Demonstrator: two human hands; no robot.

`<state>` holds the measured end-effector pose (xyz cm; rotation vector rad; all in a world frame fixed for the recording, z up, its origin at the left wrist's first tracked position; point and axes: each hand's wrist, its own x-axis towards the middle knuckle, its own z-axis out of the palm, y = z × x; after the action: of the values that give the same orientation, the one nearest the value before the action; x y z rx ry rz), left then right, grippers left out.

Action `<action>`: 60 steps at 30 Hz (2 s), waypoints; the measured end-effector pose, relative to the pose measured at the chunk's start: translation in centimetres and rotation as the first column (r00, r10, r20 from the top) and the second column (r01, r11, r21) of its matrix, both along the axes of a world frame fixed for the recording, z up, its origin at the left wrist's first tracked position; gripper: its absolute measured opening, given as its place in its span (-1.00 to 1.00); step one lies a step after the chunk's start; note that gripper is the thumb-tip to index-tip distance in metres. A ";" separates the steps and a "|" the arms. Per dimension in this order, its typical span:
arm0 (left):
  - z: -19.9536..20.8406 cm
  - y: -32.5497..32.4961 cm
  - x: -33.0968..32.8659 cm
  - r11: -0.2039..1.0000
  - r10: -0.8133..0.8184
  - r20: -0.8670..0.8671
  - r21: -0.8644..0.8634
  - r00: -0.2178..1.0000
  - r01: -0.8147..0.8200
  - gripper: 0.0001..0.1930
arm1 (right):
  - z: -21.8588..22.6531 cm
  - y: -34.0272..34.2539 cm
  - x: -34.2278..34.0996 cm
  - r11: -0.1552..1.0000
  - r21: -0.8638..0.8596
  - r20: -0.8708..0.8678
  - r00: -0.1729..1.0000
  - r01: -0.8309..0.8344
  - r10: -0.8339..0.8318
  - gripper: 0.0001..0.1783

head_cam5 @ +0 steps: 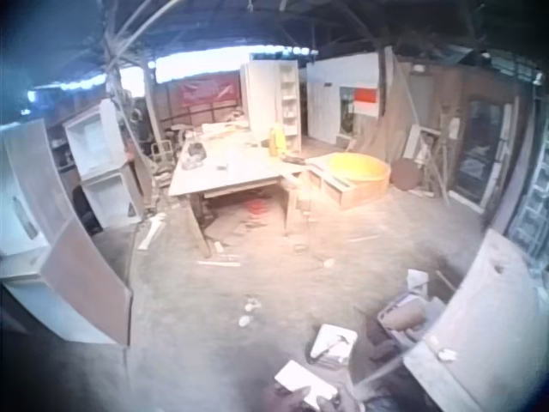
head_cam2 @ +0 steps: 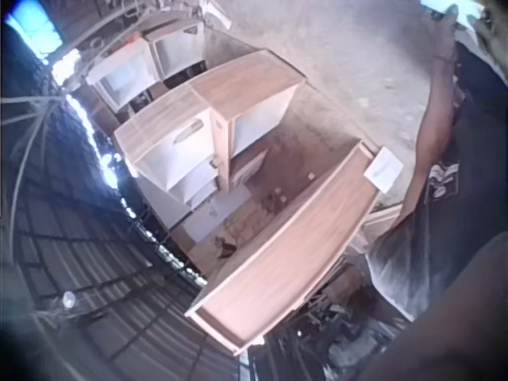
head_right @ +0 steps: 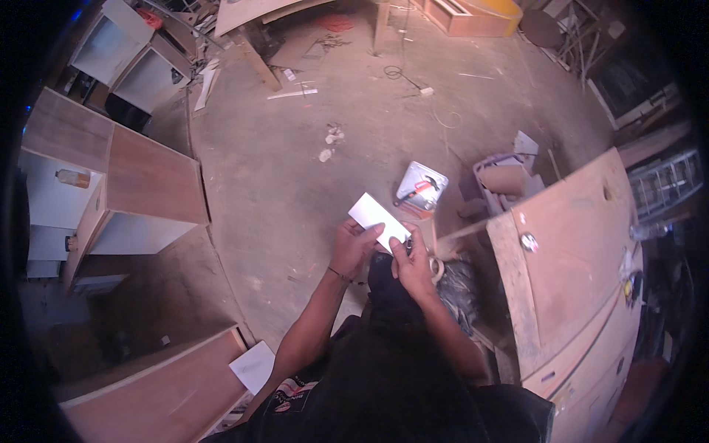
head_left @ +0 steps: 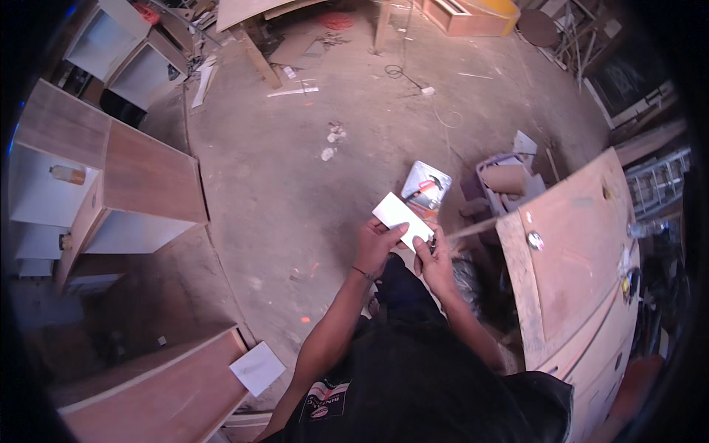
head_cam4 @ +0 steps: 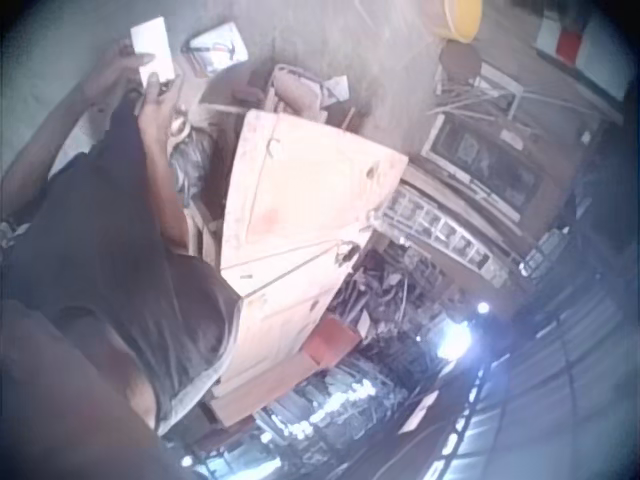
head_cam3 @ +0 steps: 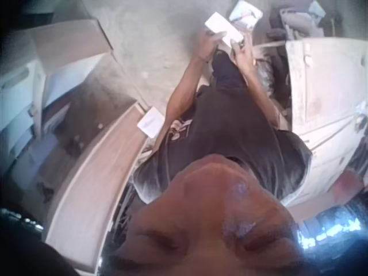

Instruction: The person applies a laminate strip to the curved edge of a large circular wooden frame, uses a power sander to smooth the surface, and trims the excess material with a utility knife.

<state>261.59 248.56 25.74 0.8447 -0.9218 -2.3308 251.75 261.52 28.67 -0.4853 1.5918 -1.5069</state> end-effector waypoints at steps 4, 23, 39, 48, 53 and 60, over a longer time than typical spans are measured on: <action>-3.5 -14.7 -1.2 0.949 0.303 0.077 0.061 0.950 -0.308 -0.78 | -3.3 -8.2 -5.1 0.997 -0.011 -0.226 0.972 -0.074 0.070 -0.55; -0.1 -53.3 -34.7 0.975 -0.205 -0.118 0.061 0.972 0.213 -0.56 | -0.5 -47.2 -37.1 0.998 -0.053 -0.757 0.650 0.037 -0.065 -0.63; -5.1 -66.7 -78.0 0.649 -0.714 0.122 -0.252 0.689 0.718 -0.83 | -2.0 -60.8 -66.5 0.824 0.365 -0.161 0.901 0.433 -0.402 -0.41; -9.7 -72.6 -101.4 0.487 -0.807 0.295 -0.157 0.511 0.859 -0.77 | -3.2 -63.2 -100.5 0.675 0.243 -0.113 0.711 0.697 -0.694 -0.40; -8.0 -80.3 -113.3 0.671 -0.658 0.237 -0.245 0.714 0.700 -0.83 | 2.7 -69.4 -123.8 0.838 0.180 -0.357 0.828 0.515 -0.432 -0.46; -10.5 -93.1 -126.0 0.921 -0.342 0.247 -0.106 0.907 0.376 -0.80 | -10.7 -82.2 -150.0 0.899 0.332 -0.483 0.870 0.284 -0.097 -0.49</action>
<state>135.58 155.47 15.24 0.9544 -1.4413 -2.4602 101.77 179.33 17.97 -0.4785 2.3194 -1.2111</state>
